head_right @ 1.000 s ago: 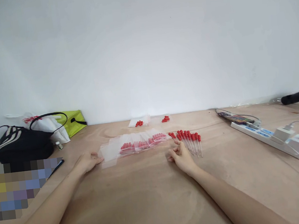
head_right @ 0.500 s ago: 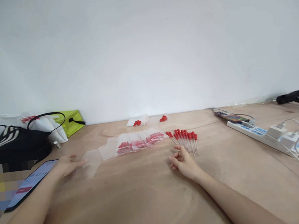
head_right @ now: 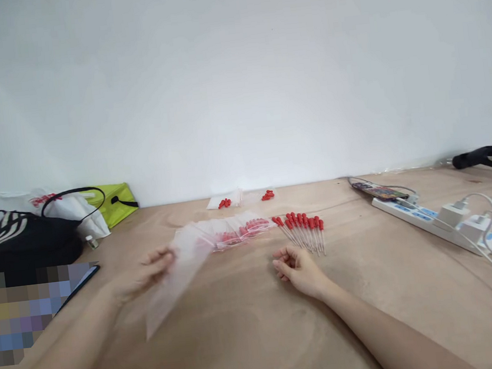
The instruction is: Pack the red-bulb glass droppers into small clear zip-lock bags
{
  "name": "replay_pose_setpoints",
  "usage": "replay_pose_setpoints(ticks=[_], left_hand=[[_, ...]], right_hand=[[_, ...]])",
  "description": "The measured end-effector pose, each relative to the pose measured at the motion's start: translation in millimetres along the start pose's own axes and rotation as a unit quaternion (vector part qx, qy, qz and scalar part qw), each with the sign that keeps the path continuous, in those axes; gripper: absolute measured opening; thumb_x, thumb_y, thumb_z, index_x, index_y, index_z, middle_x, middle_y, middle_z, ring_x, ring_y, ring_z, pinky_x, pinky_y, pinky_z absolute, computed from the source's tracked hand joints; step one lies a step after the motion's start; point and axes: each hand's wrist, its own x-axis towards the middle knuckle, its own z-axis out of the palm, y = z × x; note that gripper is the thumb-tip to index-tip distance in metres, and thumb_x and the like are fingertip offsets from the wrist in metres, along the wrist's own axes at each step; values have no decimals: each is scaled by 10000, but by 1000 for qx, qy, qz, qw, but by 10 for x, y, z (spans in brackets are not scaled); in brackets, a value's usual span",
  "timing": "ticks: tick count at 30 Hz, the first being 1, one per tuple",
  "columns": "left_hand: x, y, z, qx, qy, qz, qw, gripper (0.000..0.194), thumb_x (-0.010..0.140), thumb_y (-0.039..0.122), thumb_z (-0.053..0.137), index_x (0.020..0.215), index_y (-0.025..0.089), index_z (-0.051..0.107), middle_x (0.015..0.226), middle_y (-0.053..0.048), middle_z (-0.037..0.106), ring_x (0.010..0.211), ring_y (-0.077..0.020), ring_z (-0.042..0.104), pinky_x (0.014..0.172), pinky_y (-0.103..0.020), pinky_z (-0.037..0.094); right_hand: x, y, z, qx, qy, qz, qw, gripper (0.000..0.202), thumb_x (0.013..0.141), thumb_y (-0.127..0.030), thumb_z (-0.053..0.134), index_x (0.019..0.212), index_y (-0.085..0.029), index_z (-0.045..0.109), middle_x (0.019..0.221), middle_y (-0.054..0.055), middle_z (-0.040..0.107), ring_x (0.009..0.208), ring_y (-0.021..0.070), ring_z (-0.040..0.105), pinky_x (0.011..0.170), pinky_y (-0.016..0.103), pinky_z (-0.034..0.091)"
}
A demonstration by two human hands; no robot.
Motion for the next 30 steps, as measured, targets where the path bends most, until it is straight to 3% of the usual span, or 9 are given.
replay_pose_setpoints(ticks=[2,3,5,7,11,13,17,25,30], left_hand=[[-14,-99,294,137,-141,-3,981,356,578,432,711,758,138,622,553,22,551,500,-116,497,520,-232,431],[-21,-136,413,232,-179,40,955,334,634,432,668,812,154,617,630,6,579,588,-142,533,600,-269,451],[-52,-168,583,390,-124,164,898,359,697,392,627,991,192,576,925,-47,598,887,-221,534,808,-375,410],[-110,-154,672,482,-92,228,841,449,738,401,584,1138,216,497,1173,-82,494,1112,-276,407,928,-443,312],[-258,-136,730,540,-271,213,768,548,819,518,404,1303,280,308,1404,-70,219,1275,-291,169,1005,-483,192],[-302,-172,753,548,-326,204,743,552,856,525,299,1342,282,204,1429,-57,125,1298,-264,82,1029,-484,116],[-297,-254,811,549,-321,210,743,615,864,536,248,1367,230,71,1432,-58,73,1305,-209,47,1055,-426,76],[-250,-265,847,545,-319,220,744,639,856,547,260,1367,205,87,1428,-58,75,1304,-200,48,1062,-410,65],[-269,-258,851,530,-314,224,755,639,856,538,280,1366,201,95,1424,-74,97,1302,-212,75,1056,-424,86]], right_hand=[[-5,-4,-3,-34,-14,-13,999,338,678,-479,553,785,-159,540,632,-19,534,526,95,509,504,243,413],[-9,-6,-5,-54,-24,-22,998,318,697,-467,538,764,-157,556,630,-13,545,536,99,508,509,241,407],[-20,-7,-10,-98,-46,-37,993,287,731,-434,515,742,-157,590,652,5,579,577,114,522,540,245,408],[-37,-14,-13,-141,-61,-52,987,260,749,-398,509,765,-164,620,717,25,616,640,135,544,587,258,420],[-95,-82,-6,-208,-108,-105,966,223,753,-336,528,879,-192,643,825,39,621,716,148,548,639,270,433],[-127,-132,6,-235,-142,-143,951,226,757,-316,533,921,-204,640,842,41,600,736,145,538,655,269,433],[-161,-174,38,-280,-174,-206,921,277,744,-330,561,993,-226,621,928,59,551,856,170,509,729,300,425],[-156,-176,43,-281,-200,-263,901,329,767,-393,530,1047,-231,593,960,68,543,901,178,489,799,340,388],[-163,-246,82,-304,-247,-314,865,477,691,-484,576,1064,-187,582,1055,102,564,987,225,486,862,384,339]])
